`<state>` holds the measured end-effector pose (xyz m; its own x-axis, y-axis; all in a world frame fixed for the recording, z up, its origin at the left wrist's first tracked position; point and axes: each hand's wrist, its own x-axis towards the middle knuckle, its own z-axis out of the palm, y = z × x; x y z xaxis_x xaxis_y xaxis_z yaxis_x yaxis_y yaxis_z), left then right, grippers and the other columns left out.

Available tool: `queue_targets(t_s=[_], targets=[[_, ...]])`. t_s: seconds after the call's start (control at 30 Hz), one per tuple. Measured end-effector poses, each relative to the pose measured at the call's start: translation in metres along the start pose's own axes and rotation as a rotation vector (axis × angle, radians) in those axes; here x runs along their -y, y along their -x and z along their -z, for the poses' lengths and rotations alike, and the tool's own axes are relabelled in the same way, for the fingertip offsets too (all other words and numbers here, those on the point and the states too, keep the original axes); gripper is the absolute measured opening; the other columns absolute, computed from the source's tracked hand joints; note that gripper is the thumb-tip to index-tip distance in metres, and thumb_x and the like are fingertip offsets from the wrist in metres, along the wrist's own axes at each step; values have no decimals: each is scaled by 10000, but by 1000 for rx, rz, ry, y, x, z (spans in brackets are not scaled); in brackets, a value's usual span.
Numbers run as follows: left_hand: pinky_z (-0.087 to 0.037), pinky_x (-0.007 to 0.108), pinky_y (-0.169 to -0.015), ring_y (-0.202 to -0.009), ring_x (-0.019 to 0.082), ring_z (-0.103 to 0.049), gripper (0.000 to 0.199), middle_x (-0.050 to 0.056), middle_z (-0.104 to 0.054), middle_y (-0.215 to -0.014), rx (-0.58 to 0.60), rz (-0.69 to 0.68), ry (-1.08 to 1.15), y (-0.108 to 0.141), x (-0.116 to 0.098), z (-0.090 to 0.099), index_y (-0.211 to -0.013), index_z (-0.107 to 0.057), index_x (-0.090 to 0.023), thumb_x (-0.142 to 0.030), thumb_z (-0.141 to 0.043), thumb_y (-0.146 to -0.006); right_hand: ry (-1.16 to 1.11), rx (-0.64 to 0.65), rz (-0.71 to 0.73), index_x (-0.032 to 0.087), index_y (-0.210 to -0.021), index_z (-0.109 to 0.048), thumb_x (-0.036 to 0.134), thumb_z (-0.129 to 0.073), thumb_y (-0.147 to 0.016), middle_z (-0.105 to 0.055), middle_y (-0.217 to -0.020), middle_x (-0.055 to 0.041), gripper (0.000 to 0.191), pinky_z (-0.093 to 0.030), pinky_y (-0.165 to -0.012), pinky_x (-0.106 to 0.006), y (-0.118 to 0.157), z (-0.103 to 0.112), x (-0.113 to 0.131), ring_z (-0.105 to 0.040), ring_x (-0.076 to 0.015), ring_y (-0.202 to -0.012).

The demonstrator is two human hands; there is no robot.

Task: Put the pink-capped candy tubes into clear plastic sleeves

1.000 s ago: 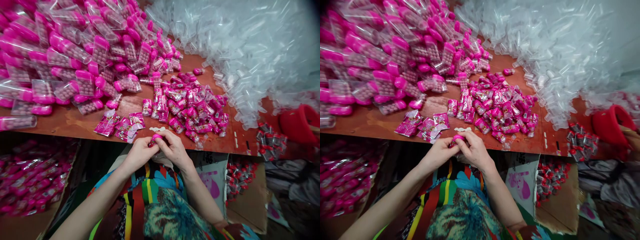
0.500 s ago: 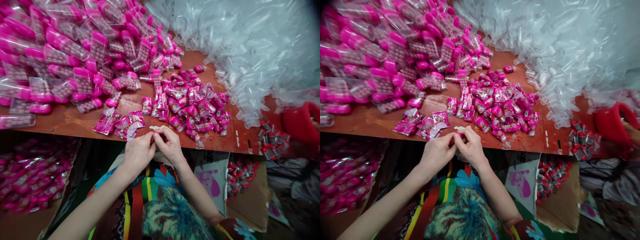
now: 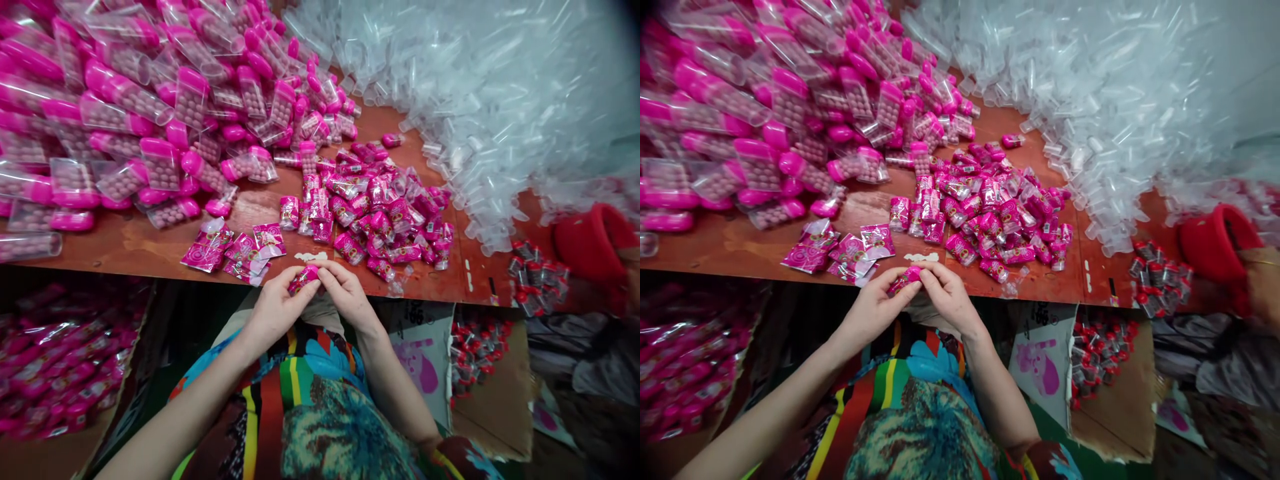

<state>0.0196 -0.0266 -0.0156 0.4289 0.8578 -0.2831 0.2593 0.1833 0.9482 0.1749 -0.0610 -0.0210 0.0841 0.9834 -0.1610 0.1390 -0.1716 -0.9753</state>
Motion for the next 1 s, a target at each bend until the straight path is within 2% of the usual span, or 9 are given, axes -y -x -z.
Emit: queue_targets(t_s=[0.17, 0.23, 0.3, 0.4, 0.47, 0.57, 0.73, 0.8, 1.0], targets=[[-488, 256, -663, -755, 168, -617, 289, 45, -698, -903, -31, 12, 133, 4, -4, -5, -1022, -685, -167, -393, -585, -871, 206, -26, 184, 252, -1155, -669, 291, -471, -975, -706, -1120, -59, 270, -504, -948, -373, 5, -3, 4, -651, -195, -1044], [-453, 227, -568, -633, 131, -570, 266, 14, -663, -787, -26, 48, 201, 5, -7, -6, -977, -678, -171, -398, -596, -865, 257, -18, 231, 258, -1187, -654, 280, -446, -984, -700, -1108, -62, 291, -500, -949, -376, 8, -3, 6, -646, -198, -1045], [-381, 205, -460, -492, 91, -476, 274, -24, -592, -657, 15, 114, 329, 5, -9, -7, -953, -660, -171, -422, -605, -859, 229, -13, 207, 270, -1221, -634, 303, -433, -989, -689, -1096, -60, 309, -512, -921, -370, 11, -4, 5, -647, -199, -1014], [-332, 198, -406, -446, 78, -435, 311, -31, -550, -607, 94, 201, 576, 0, -11, -8, -918, -634, -161, -463, -596, -858, 31, 17, 75, 279, -1336, -534, 358, -417, -992, -667, -937, -44, 372, -553, -752, -328, 16, -9, -3, -642, -169, -785], [-361, 202, -425, -481, 91, -471, 321, -19, -559, -622, 79, 214, 685, -3, -12, -8, -873, -615, -161, -479, -574, -868, -128, -22, 30, 272, -1393, -431, 373, -407, -988, -608, -859, -22, 419, -541, -633, -295, 19, -16, -9, -585, -139, -643], [-416, 219, -481, -526, 104, -507, 306, -13, -592, -686, 1, 222, 733, -5, -11, -7, -943, -603, -177, -472, -557, -877, -218, -149, 68, 269, -1332, -379, 368, -460, -958, -539, -927, -19, 396, -526, -603, -276, 24, -27, -13, -566, -115, -638], [-487, 232, -674, -773, 126, -608, 439, 11, -641, -1008, -129, 215, 716, -6, -8, -7, -1290, -492, -259, -372, -587, -877, -8, -136, 99, 280, -1288, -377, 285, -593, -884, -552, -1056, -43, 458, -539, -709, -298, 35, -33, -13, -601, -139, -790], [-487, 227, -719, -827, 123, -611, 416, 13, -628, -1058, -148, 192, 719, -5, -8, -8, -1265, -507, -251, -336, -602, -869, 81, -127, 94, 271, -1299, -387, 271, -602, -877, -577, -1051, -47, 473, -535, -710, -299, 37, -31, -15, -588, -140, -775], [-499, 236, -645, -710, 118, -613, 343, 2, -652, -944, -147, 170, 776, -2, -10, -12, -1127, -524, -224, -307, -655, -821, 134, -111, 68, 270, -1336, -391, 316, -648, -850, -595, -1110, -66, 551, -547, -728, -301, 40, -32, -22, -618, -159, -814]])
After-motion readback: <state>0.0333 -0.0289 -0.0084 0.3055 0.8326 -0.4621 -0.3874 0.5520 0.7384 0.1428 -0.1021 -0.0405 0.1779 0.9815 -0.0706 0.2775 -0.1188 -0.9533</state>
